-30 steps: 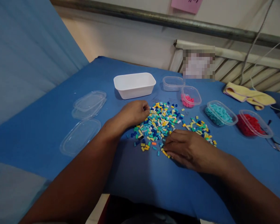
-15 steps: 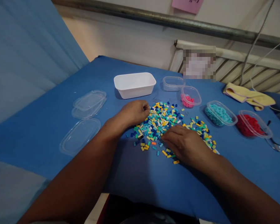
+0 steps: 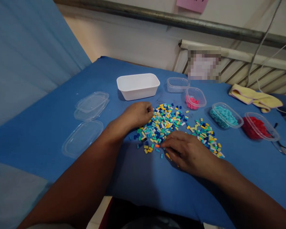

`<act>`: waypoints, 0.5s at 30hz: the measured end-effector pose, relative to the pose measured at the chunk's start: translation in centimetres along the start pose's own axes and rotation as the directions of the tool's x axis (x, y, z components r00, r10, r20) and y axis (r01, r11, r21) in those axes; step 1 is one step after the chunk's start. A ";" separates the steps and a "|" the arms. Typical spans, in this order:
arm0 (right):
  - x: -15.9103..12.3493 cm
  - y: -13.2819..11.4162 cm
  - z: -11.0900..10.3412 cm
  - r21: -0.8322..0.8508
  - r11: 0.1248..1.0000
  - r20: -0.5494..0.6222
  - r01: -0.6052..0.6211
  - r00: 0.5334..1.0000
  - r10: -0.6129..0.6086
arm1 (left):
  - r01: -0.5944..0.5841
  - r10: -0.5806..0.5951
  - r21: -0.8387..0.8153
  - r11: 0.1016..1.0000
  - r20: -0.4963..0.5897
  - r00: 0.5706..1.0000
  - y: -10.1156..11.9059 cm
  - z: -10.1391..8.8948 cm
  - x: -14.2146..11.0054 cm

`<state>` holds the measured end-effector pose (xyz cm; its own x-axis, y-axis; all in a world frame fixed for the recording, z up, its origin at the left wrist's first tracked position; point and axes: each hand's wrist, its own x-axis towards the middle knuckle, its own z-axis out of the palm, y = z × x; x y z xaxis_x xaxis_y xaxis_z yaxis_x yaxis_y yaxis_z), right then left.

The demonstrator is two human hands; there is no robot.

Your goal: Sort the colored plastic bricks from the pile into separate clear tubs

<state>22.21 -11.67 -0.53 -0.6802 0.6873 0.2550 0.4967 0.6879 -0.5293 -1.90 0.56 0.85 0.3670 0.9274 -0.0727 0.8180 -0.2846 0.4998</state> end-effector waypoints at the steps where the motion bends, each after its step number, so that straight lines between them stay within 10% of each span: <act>1: 0.1 -0.1 0.0 -0.003 1.000 0.013 -0.015 1.000 0.015 | 0.005 -0.005 0.002 1.000 0.000 1.000 0.0 0.0 0.0; 15: 0.3 -0.6 0.3 -0.081 0.994 0.075 -0.079 0.994 0.085 | 0.008 -0.008 0.021 1.000 0.003 1.000 0.0 0.1 0.1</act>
<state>21.54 -11.95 -0.42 -0.6742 0.7237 0.1474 0.5908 0.6482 -0.4804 -1.82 0.68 0.76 0.3620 0.9288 -0.0794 0.8299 -0.2823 0.4812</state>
